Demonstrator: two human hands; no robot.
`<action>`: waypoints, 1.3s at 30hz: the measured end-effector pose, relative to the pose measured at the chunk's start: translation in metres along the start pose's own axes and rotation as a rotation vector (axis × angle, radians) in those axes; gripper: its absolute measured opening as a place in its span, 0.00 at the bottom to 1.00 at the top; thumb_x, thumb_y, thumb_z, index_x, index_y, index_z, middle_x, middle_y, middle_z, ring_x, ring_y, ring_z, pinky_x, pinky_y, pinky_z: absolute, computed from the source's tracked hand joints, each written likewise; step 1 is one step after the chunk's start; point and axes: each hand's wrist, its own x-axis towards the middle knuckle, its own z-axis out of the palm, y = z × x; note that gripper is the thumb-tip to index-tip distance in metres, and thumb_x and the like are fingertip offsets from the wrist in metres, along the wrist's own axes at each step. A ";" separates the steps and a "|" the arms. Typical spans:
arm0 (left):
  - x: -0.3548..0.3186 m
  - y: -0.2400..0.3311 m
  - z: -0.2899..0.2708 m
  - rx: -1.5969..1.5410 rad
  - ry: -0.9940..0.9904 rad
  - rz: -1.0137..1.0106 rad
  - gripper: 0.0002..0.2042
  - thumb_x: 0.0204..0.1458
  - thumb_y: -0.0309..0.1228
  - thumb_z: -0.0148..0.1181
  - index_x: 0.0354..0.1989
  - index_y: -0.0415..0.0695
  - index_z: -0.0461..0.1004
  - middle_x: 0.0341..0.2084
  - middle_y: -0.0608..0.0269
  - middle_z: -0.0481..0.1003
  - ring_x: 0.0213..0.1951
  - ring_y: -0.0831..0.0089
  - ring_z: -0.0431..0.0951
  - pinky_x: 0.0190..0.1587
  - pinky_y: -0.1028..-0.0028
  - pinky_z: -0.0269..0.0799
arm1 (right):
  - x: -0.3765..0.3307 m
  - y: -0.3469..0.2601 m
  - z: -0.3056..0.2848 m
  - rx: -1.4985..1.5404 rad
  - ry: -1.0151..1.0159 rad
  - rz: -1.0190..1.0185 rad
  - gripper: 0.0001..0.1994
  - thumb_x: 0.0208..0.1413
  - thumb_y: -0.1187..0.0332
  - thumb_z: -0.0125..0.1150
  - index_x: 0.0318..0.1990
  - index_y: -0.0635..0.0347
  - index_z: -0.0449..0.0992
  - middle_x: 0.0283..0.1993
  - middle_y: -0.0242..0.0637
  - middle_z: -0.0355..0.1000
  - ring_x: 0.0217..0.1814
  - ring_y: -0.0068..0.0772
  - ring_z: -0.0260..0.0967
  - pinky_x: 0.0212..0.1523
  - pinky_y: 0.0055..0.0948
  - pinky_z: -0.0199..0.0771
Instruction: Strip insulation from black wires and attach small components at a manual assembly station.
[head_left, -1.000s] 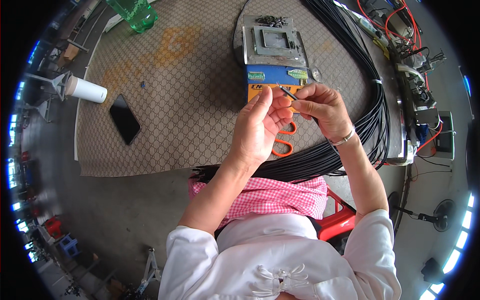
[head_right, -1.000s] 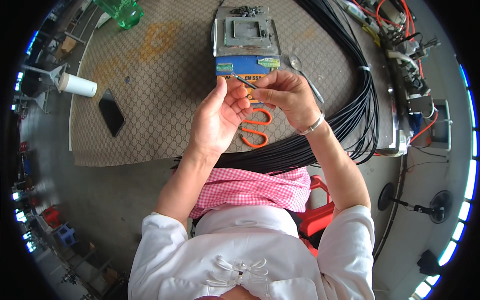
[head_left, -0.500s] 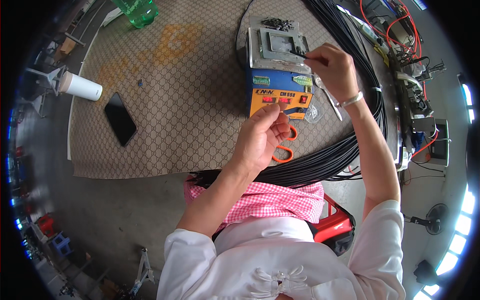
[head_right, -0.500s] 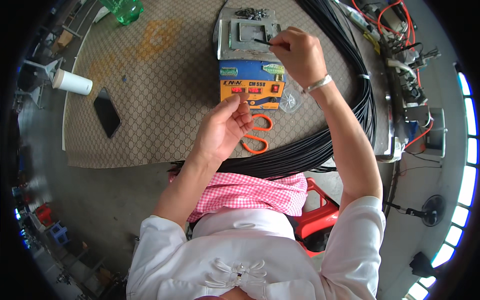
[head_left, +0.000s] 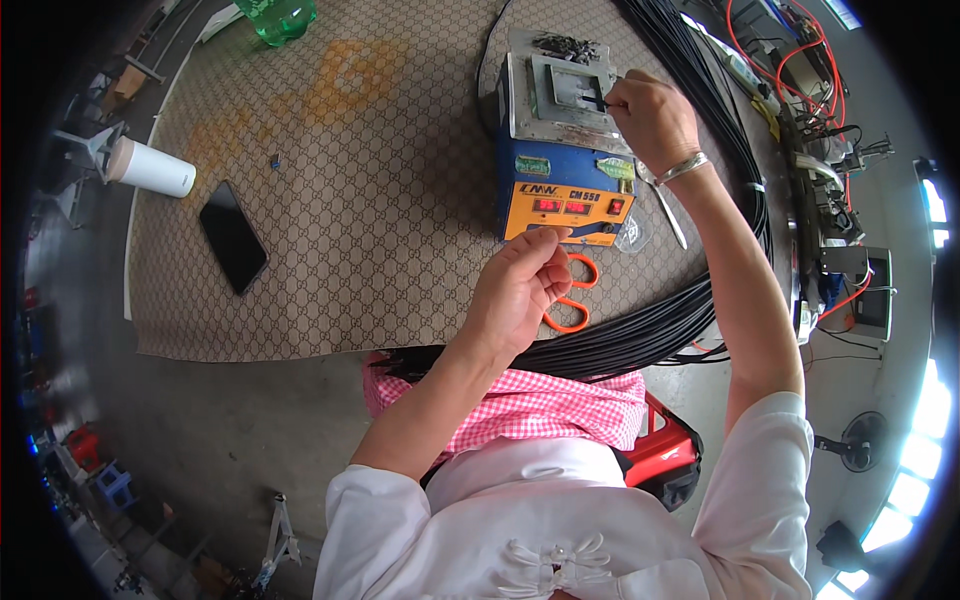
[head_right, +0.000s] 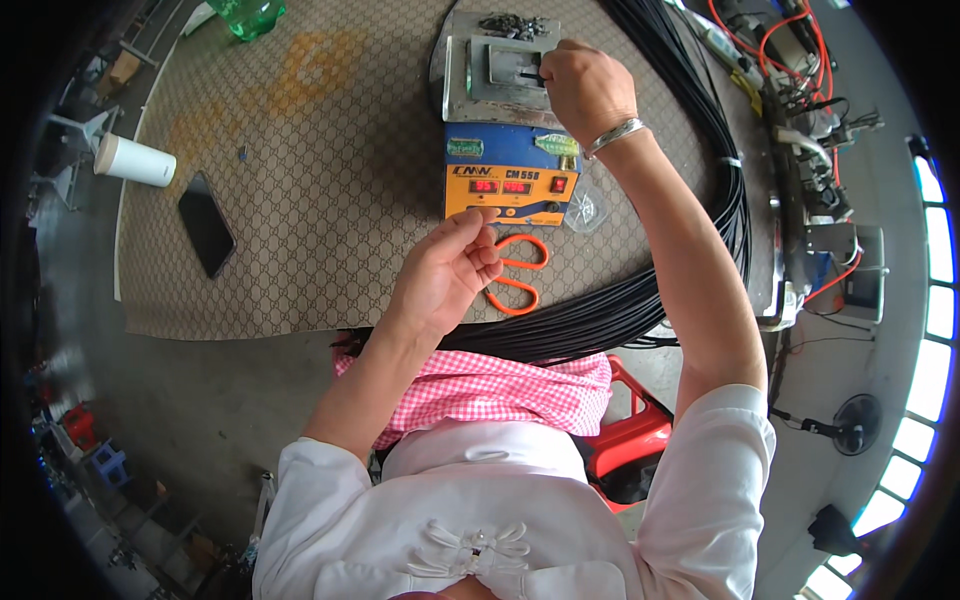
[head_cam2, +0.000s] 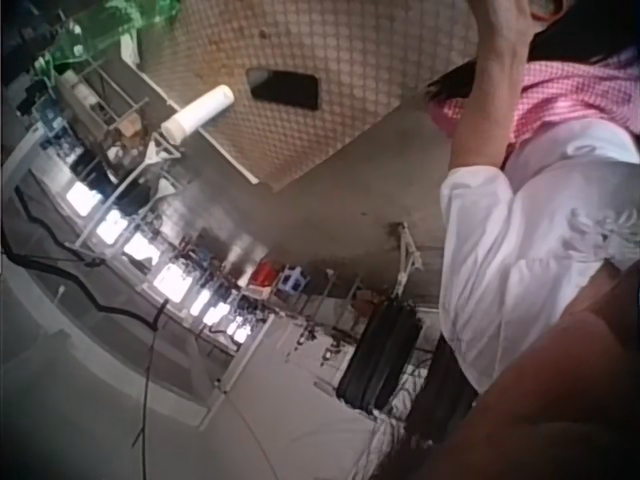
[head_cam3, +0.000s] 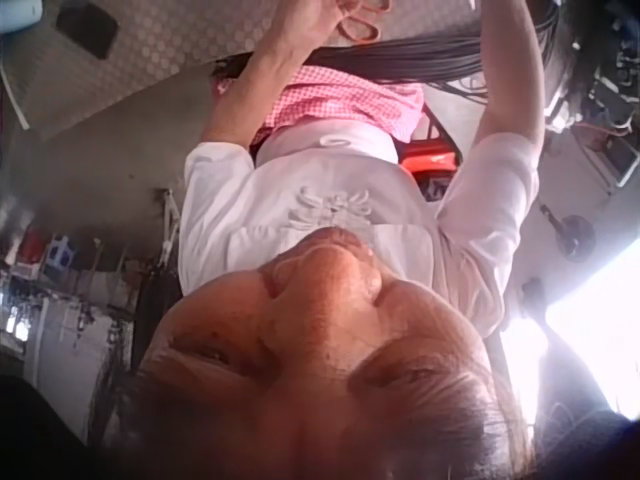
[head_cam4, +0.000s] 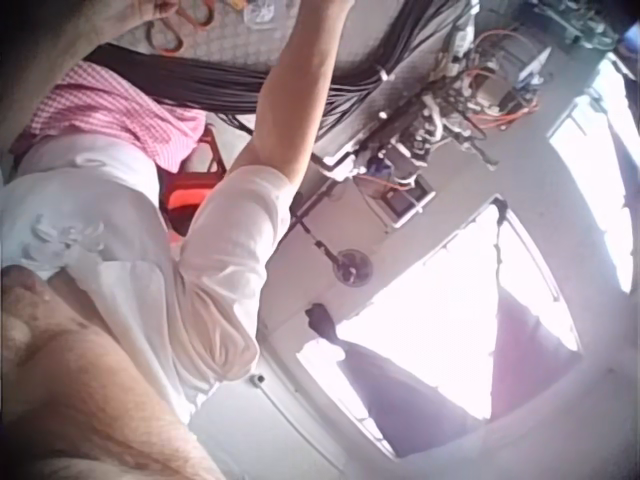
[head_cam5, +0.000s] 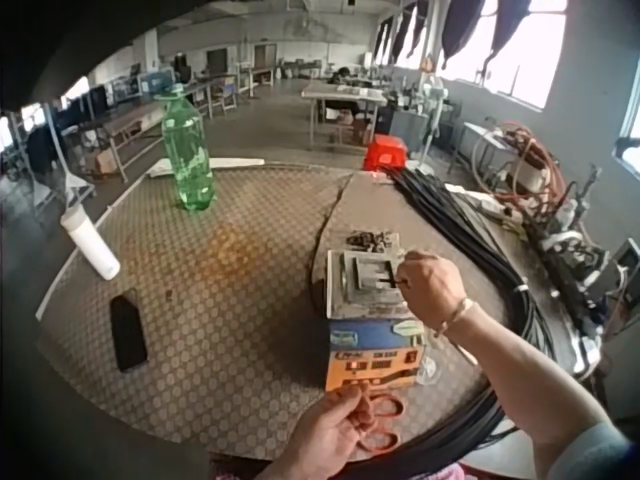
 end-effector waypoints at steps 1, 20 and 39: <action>0.000 0.000 0.000 -0.001 -0.003 -0.002 0.08 0.54 0.32 0.49 0.38 0.44 0.70 0.24 0.72 0.70 0.27 0.83 0.68 0.37 0.77 0.64 | 0.000 0.000 0.000 0.004 0.000 0.007 0.04 0.41 0.70 0.55 0.23 0.59 0.73 0.27 0.33 0.68 0.31 0.38 0.68 0.32 0.32 0.68; 0.007 -0.004 0.047 0.113 -0.086 0.284 0.08 0.50 0.31 0.56 0.37 0.44 0.72 0.24 0.74 0.69 0.25 0.86 0.65 0.31 0.84 0.62 | -0.107 -0.052 -0.036 1.588 0.059 0.570 0.08 0.43 0.84 0.59 0.32 0.66 0.72 0.30 0.36 0.72 0.33 0.22 0.71 0.37 0.20 0.73; -0.014 -0.032 0.044 0.188 -0.189 0.258 0.06 0.52 0.29 0.52 0.37 0.44 0.70 0.31 0.66 0.72 0.33 0.79 0.71 0.37 0.79 0.66 | -0.171 -0.043 -0.045 1.305 -0.075 0.489 0.04 0.51 0.74 0.56 0.32 0.65 0.73 0.30 0.30 0.69 0.34 0.19 0.67 0.34 0.20 0.69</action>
